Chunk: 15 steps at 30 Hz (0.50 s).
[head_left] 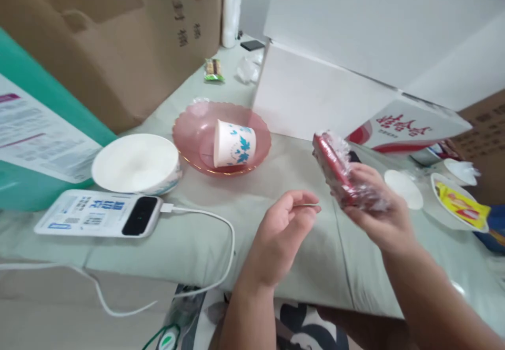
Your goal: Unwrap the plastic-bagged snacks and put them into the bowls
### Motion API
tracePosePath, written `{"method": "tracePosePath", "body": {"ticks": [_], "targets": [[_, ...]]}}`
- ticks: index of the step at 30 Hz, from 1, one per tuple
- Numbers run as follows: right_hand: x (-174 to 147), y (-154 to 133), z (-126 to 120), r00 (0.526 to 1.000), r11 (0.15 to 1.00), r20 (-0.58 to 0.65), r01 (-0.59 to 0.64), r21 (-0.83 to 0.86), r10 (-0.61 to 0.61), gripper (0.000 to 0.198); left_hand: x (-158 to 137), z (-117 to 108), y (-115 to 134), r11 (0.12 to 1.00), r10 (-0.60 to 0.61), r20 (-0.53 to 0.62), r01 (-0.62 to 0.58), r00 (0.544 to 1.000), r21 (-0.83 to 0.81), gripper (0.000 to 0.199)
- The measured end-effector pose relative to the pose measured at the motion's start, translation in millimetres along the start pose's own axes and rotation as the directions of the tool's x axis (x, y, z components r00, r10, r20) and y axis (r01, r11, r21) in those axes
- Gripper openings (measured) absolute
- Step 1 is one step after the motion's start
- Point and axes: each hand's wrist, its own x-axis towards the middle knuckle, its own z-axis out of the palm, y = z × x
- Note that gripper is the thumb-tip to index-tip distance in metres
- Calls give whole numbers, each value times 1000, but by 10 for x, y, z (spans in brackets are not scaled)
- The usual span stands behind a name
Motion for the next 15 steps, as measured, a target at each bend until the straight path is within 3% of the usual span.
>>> {"method": "tracePosePath", "body": {"ticks": [3,8,12,15], "targets": [[-546,52,-68,993,994,21,113,-5,-113,61,105,333,-181,996,-92,103,91,990,14,36],[-1005,126,-74,998,989,-11,65,135,-64,58,229,746,-505,987,-104,-92,114,990,111,41],[-1196,283,-200,999,958,-43,14,285,-2,32,253,927,-657,971,-137,-187,169,973,167,44],[-1412,409,-383,999,950,-33,-17,313,29,14,296,1076,-792,942,-161,-179,205,971,264,75]]}}
